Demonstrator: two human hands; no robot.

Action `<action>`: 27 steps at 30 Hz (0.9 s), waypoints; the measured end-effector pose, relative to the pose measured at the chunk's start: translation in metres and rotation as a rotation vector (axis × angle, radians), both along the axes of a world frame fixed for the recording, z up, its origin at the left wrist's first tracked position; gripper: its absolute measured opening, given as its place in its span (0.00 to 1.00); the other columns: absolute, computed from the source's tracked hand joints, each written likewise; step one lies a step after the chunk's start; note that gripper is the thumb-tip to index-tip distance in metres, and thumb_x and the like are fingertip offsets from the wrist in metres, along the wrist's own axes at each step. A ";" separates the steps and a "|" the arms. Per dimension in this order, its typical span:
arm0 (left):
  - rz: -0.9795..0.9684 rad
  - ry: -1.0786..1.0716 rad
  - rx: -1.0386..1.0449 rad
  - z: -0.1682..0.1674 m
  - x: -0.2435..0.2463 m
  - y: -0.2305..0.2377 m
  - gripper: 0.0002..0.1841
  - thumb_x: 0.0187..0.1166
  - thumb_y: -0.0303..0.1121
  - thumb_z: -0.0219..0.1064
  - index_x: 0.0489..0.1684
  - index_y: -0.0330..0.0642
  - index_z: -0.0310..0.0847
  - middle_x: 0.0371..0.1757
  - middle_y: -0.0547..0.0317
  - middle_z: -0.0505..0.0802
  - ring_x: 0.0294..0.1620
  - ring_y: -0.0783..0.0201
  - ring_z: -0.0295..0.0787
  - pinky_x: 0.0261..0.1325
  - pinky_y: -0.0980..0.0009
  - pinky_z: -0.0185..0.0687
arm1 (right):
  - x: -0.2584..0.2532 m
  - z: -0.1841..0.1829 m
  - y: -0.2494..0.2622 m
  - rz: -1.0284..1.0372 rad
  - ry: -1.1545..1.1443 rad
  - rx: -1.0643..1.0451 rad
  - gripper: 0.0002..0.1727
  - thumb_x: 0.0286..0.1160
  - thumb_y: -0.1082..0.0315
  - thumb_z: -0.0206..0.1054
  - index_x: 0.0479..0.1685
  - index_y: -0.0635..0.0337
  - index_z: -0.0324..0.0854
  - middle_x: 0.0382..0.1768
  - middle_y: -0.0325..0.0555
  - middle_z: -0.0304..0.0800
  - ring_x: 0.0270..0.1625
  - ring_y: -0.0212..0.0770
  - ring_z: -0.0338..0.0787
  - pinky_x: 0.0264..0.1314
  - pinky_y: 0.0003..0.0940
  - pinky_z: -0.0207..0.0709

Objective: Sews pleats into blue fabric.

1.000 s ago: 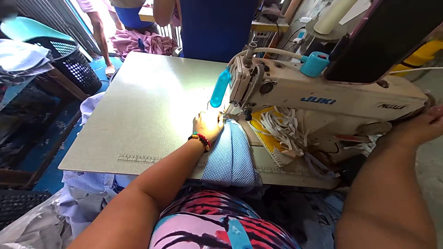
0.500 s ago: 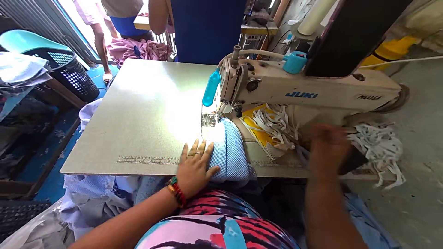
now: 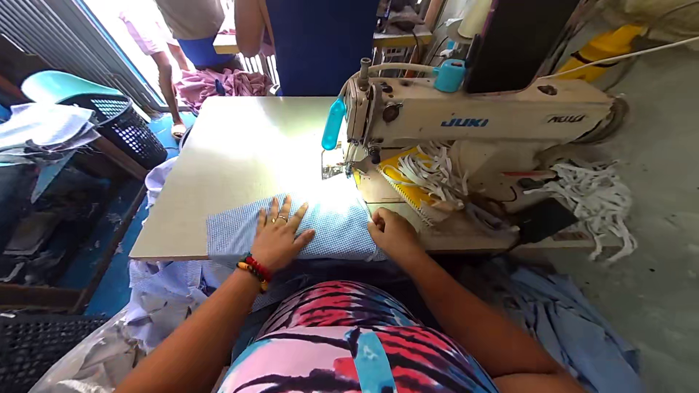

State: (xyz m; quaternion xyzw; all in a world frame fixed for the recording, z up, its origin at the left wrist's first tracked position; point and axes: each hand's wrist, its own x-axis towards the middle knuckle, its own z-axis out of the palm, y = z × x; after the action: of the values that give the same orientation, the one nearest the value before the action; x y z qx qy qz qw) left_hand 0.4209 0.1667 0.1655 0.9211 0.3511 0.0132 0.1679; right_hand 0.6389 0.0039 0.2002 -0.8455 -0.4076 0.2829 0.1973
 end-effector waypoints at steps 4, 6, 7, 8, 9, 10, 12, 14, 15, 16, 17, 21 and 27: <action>-0.118 -0.068 0.183 -0.007 -0.011 0.039 0.32 0.87 0.55 0.57 0.83 0.43 0.74 0.87 0.38 0.73 0.91 0.35 0.58 0.90 0.32 0.44 | -0.018 0.001 -0.003 0.027 0.179 0.065 0.19 0.86 0.65 0.59 0.68 0.68 0.74 0.48 0.59 0.89 0.51 0.52 0.90 0.59 0.52 0.81; -0.096 -0.264 0.206 0.005 0.000 0.026 0.20 0.84 0.36 0.66 0.67 0.32 0.85 0.75 0.35 0.84 0.82 0.35 0.73 0.85 0.39 0.62 | -0.030 0.000 -0.003 0.058 0.231 0.109 0.24 0.85 0.60 0.63 0.72 0.67 0.71 0.45 0.56 0.90 0.46 0.49 0.90 0.56 0.50 0.82; -0.070 -0.398 0.157 0.011 0.012 0.008 0.14 0.82 0.27 0.66 0.59 0.31 0.88 0.67 0.37 0.89 0.73 0.39 0.82 0.77 0.44 0.73 | -0.035 -0.001 -0.005 0.065 0.244 0.133 0.26 0.85 0.57 0.64 0.72 0.67 0.71 0.43 0.55 0.90 0.44 0.48 0.90 0.55 0.50 0.83; -0.041 -0.490 0.056 0.017 0.025 -0.012 0.11 0.83 0.25 0.64 0.54 0.31 0.89 0.60 0.40 0.91 0.64 0.44 0.87 0.69 0.49 0.82 | -0.040 -0.002 -0.007 0.070 0.252 0.145 0.28 0.85 0.55 0.64 0.73 0.66 0.71 0.41 0.53 0.90 0.42 0.47 0.90 0.53 0.49 0.83; -0.022 -0.530 -0.063 0.020 0.038 -0.029 0.10 0.85 0.26 0.62 0.52 0.32 0.89 0.56 0.42 0.91 0.56 0.49 0.90 0.61 0.54 0.87 | -0.043 -0.004 -0.008 0.076 0.255 0.149 0.29 0.85 0.53 0.64 0.74 0.66 0.70 0.39 0.51 0.89 0.40 0.46 0.89 0.52 0.48 0.82; -0.009 -0.511 -0.180 0.021 0.051 -0.040 0.12 0.87 0.31 0.62 0.53 0.33 0.89 0.57 0.42 0.90 0.55 0.51 0.90 0.59 0.55 0.87 | -0.044 -0.006 -0.010 0.082 0.255 0.145 0.29 0.86 0.52 0.63 0.74 0.65 0.70 0.37 0.48 0.88 0.38 0.44 0.87 0.50 0.47 0.81; 0.014 -0.364 -0.283 0.017 0.072 -0.049 0.19 0.85 0.43 0.66 0.59 0.34 0.87 0.68 0.40 0.86 0.68 0.44 0.82 0.71 0.46 0.78 | -0.045 -0.012 -0.013 0.087 0.239 0.130 0.26 0.87 0.52 0.61 0.71 0.64 0.72 0.35 0.48 0.87 0.38 0.45 0.86 0.50 0.48 0.81; 0.013 -0.324 -0.137 0.004 0.083 -0.047 0.22 0.80 0.48 0.71 0.53 0.35 0.88 0.66 0.39 0.86 0.70 0.39 0.80 0.72 0.41 0.75 | -0.042 -0.009 -0.015 0.087 0.209 0.093 0.23 0.90 0.55 0.58 0.72 0.63 0.72 0.36 0.49 0.88 0.40 0.46 0.88 0.52 0.49 0.81; 0.009 -0.326 -0.061 -0.001 0.085 -0.045 0.21 0.78 0.48 0.72 0.50 0.35 0.88 0.62 0.39 0.87 0.68 0.38 0.81 0.69 0.40 0.76 | -0.039 -0.007 -0.016 0.089 0.184 0.079 0.23 0.91 0.55 0.57 0.73 0.63 0.72 0.35 0.48 0.88 0.39 0.46 0.87 0.51 0.49 0.81; 0.011 -0.325 -0.023 -0.003 0.087 -0.045 0.21 0.77 0.48 0.73 0.49 0.36 0.88 0.60 0.39 0.87 0.66 0.37 0.81 0.68 0.40 0.76 | -0.037 -0.004 -0.018 0.091 0.160 0.070 0.22 0.91 0.56 0.56 0.73 0.62 0.73 0.35 0.48 0.88 0.39 0.46 0.87 0.50 0.49 0.80; 0.012 -0.331 -0.001 -0.004 0.087 -0.045 0.21 0.77 0.49 0.73 0.48 0.37 0.88 0.59 0.40 0.88 0.65 0.38 0.82 0.66 0.40 0.76 | -0.034 -0.003 -0.020 0.090 0.136 0.065 0.21 0.92 0.57 0.56 0.72 0.62 0.74 0.34 0.48 0.88 0.39 0.46 0.87 0.50 0.49 0.80; 0.000 -0.291 0.047 -0.006 0.086 -0.048 0.24 0.77 0.54 0.70 0.51 0.39 0.87 0.65 0.41 0.86 0.68 0.38 0.80 0.63 0.38 0.77 | -0.036 -0.003 -0.026 0.022 0.063 0.095 0.25 0.88 0.60 0.61 0.79 0.61 0.69 0.38 0.51 0.90 0.42 0.50 0.90 0.52 0.53 0.82; -0.082 -0.271 0.031 -0.006 0.083 -0.047 0.12 0.79 0.40 0.66 0.41 0.41 0.87 0.60 0.44 0.87 0.67 0.39 0.79 0.60 0.39 0.75 | -0.021 -0.015 -0.021 -0.161 0.133 0.226 0.19 0.87 0.60 0.65 0.64 0.67 0.79 0.32 0.51 0.87 0.35 0.46 0.85 0.46 0.50 0.81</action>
State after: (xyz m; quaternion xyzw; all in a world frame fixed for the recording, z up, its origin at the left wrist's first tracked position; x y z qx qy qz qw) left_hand 0.5042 0.1197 0.1596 0.9270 0.2869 0.1357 0.1999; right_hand 0.6178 -0.0176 0.1852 -0.8273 -0.3535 0.2740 0.3399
